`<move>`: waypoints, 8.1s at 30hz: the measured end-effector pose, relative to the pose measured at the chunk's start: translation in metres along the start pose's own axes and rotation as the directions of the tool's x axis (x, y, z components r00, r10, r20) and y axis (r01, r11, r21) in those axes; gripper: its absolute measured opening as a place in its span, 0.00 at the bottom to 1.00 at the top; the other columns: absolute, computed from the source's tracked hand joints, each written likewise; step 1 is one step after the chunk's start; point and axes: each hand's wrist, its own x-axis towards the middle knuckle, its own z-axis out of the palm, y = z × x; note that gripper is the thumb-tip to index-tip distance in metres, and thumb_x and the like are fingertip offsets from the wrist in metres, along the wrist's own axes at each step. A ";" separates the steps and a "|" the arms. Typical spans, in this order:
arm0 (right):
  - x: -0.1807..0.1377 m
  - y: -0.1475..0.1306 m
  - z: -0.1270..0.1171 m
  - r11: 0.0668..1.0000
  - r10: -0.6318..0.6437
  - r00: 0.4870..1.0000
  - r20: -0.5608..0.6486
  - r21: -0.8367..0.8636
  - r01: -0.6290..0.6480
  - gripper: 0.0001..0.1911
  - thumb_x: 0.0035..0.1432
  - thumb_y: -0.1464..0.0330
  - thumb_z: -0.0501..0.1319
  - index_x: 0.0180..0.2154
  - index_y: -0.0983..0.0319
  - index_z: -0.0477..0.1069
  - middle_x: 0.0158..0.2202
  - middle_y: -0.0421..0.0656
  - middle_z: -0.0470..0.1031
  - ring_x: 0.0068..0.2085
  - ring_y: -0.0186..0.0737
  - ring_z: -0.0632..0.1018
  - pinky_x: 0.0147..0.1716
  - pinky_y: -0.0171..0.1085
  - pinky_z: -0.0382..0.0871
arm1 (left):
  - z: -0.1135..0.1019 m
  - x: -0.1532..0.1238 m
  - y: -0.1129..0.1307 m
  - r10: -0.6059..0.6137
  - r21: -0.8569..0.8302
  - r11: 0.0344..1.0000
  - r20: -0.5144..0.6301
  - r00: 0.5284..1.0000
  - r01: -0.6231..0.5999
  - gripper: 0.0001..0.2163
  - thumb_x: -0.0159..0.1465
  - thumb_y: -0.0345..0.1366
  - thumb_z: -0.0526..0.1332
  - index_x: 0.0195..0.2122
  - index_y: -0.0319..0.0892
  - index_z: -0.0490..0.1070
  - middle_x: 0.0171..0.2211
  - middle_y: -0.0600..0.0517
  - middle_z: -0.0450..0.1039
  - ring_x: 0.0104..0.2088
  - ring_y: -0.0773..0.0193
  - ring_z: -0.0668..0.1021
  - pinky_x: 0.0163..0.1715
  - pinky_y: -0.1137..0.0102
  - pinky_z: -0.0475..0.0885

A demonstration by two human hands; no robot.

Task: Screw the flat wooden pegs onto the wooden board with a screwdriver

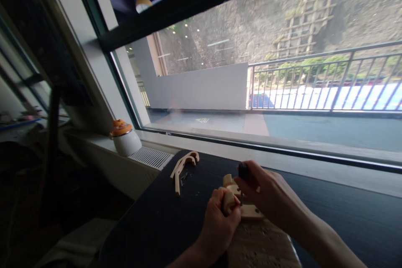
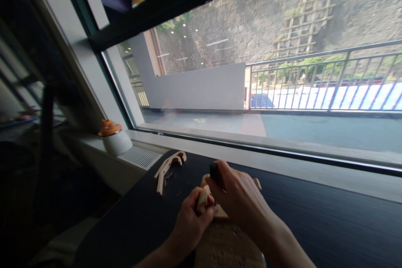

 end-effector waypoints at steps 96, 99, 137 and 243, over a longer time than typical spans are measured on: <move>-0.001 0.000 -0.010 0.982 -0.172 0.983 -0.058 0.063 0.176 0.17 0.62 0.66 0.53 0.52 0.51 0.67 0.44 0.40 0.78 0.33 0.36 0.79 0.30 0.33 0.69 | -0.001 0.001 0.004 0.001 -0.011 1.000 0.017 1.000 0.000 0.04 0.55 0.27 0.60 0.29 0.42 0.65 0.30 0.54 0.68 0.32 0.65 0.70 0.36 0.71 0.65; 0.002 0.005 -0.008 0.983 -0.165 0.982 -0.090 0.067 0.171 0.14 0.61 0.64 0.56 0.49 0.56 0.69 0.39 0.42 0.79 0.31 0.36 0.78 0.29 0.33 0.68 | -0.001 0.001 0.003 -0.007 -0.007 1.000 0.015 1.000 0.007 0.04 0.55 0.28 0.60 0.29 0.42 0.65 0.30 0.54 0.68 0.32 0.65 0.70 0.37 0.71 0.65; -0.004 -0.007 -0.013 0.979 -0.191 0.980 -0.064 0.058 0.194 0.17 0.64 0.67 0.52 0.53 0.56 0.67 0.45 0.46 0.78 0.36 0.40 0.80 0.30 0.33 0.70 | -0.002 0.000 0.009 0.012 -0.031 0.999 0.014 1.000 -0.012 0.04 0.56 0.28 0.60 0.28 0.42 0.65 0.29 0.54 0.67 0.31 0.66 0.69 0.35 0.73 0.65; 0.063 -0.073 -0.055 0.811 -0.082 0.605 0.792 -0.300 0.502 0.06 0.58 0.71 0.59 0.36 0.62 0.75 0.34 0.45 0.77 0.32 0.41 0.78 0.24 0.34 0.54 | -0.013 0.009 0.011 -0.016 -0.107 0.994 0.122 0.992 0.029 0.12 0.50 0.26 0.63 0.37 0.41 0.74 0.37 0.49 0.72 0.42 0.57 0.74 0.45 0.65 0.68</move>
